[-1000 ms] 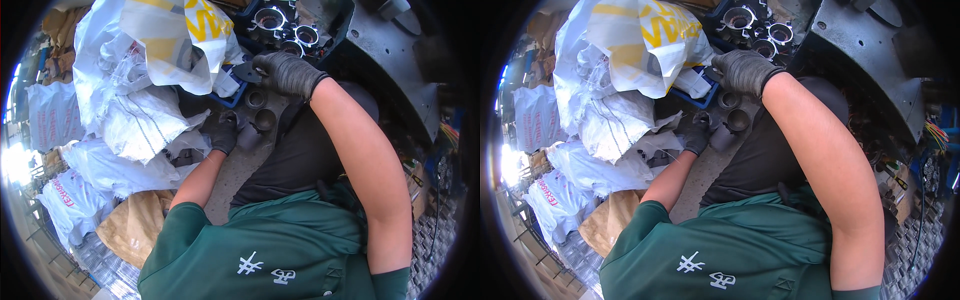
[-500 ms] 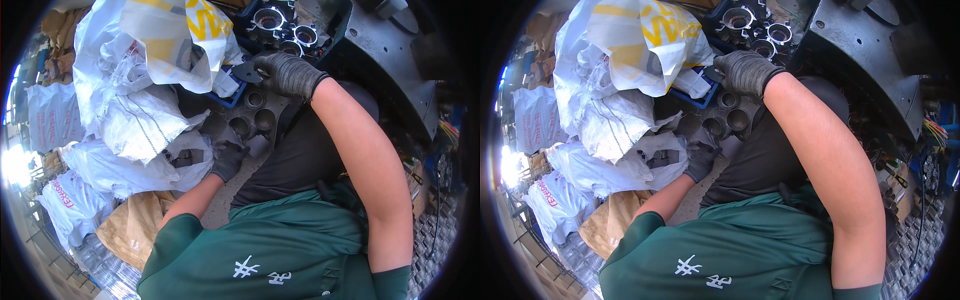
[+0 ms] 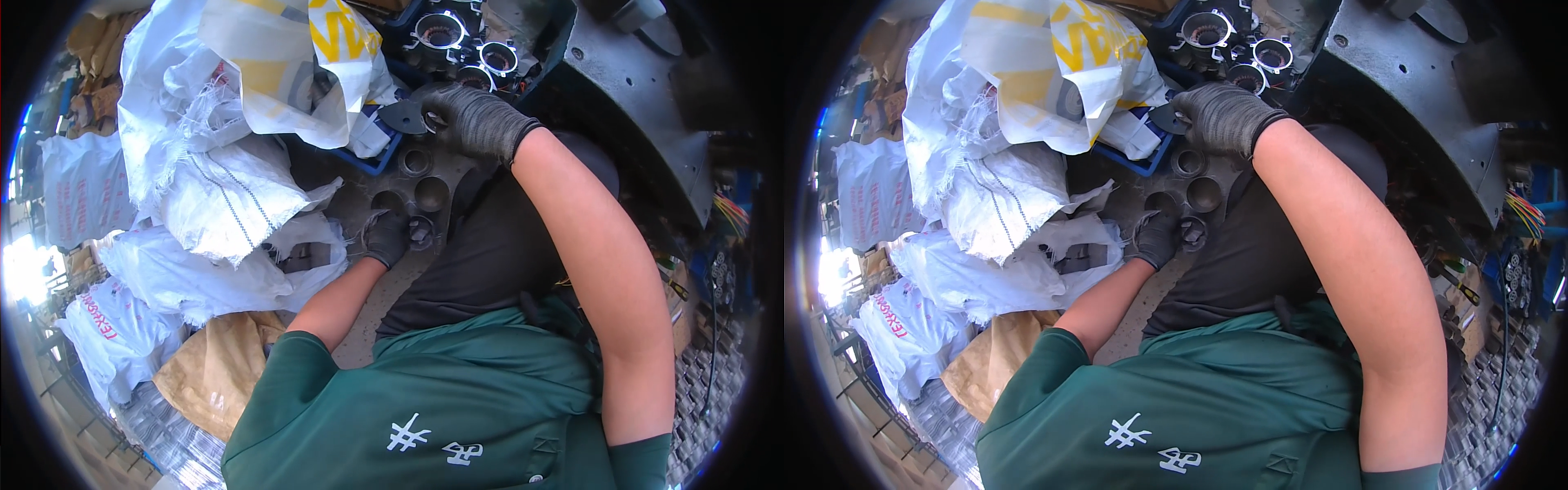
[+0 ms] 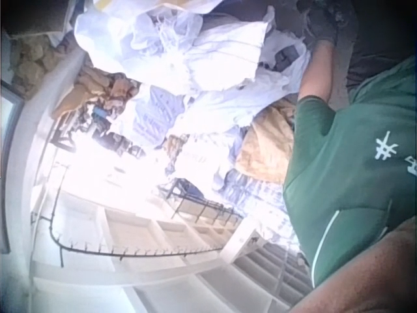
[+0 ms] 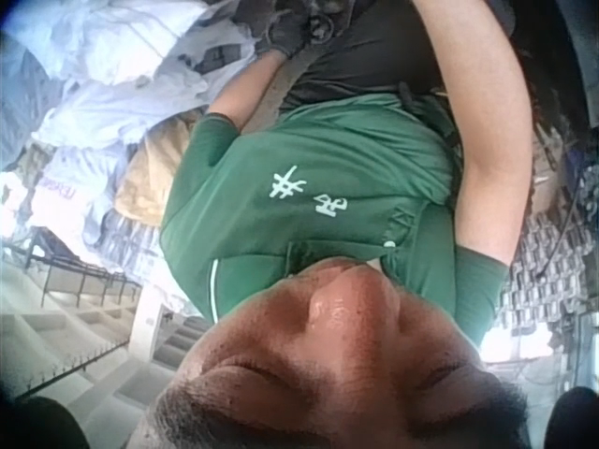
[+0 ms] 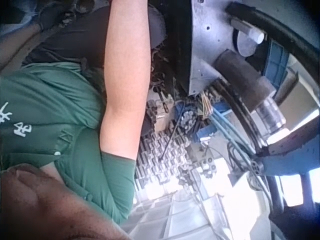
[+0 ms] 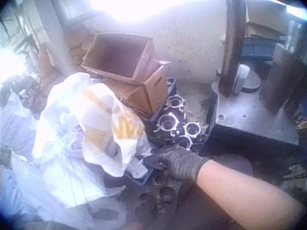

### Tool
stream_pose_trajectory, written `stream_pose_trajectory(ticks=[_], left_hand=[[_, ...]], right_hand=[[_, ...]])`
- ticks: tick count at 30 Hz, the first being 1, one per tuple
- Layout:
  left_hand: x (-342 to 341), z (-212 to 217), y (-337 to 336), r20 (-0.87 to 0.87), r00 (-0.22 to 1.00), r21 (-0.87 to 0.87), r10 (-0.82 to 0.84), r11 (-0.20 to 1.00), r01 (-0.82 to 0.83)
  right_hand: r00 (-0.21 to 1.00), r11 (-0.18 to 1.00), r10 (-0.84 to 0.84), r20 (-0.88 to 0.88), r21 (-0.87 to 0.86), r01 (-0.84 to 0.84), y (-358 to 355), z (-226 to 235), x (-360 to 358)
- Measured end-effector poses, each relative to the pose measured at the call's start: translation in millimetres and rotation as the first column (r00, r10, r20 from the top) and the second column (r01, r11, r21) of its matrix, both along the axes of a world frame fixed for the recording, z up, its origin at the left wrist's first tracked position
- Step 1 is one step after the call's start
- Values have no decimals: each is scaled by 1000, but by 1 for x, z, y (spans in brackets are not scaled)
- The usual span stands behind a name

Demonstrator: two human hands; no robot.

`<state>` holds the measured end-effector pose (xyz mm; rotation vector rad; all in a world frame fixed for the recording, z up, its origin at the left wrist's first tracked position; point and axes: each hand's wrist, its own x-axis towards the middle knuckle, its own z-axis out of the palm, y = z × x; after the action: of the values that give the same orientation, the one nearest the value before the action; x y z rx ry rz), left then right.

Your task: Operating a press machine and adjusting wiring on motor stators in an industrial setting.

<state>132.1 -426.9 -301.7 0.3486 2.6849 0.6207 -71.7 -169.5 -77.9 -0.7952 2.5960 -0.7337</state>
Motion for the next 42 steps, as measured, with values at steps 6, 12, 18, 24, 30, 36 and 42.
stream_pose_trajectory(ticks=[6,12,18,24,30,36,42], left_hand=[[-36,65,19,199,978,-202,66,979,-25],[-75,135,15,157,924,541,349,752,-376],[-99,197,61,229,909,926,347,209,-313],[-47,121,48,-10,904,466,428,801,-375],[25,3,45,477,874,57,-90,996,71],[44,-129,13,226,974,131,-27,991,-3],[16,-14,39,223,963,320,149,922,-216]], right_hand=[[999,1000,-5,51,4,5,1,-1,-4],[943,982,-31,331,-168,91,-4,40,14],[979,969,113,167,-237,-72,-15,10,16],[893,870,-440,96,-202,450,4,24,-4],[883,890,-441,164,-52,454,8,46,0],[933,935,-286,218,-151,322,-17,43,6],[891,866,-412,191,-221,448,15,35,-2]])
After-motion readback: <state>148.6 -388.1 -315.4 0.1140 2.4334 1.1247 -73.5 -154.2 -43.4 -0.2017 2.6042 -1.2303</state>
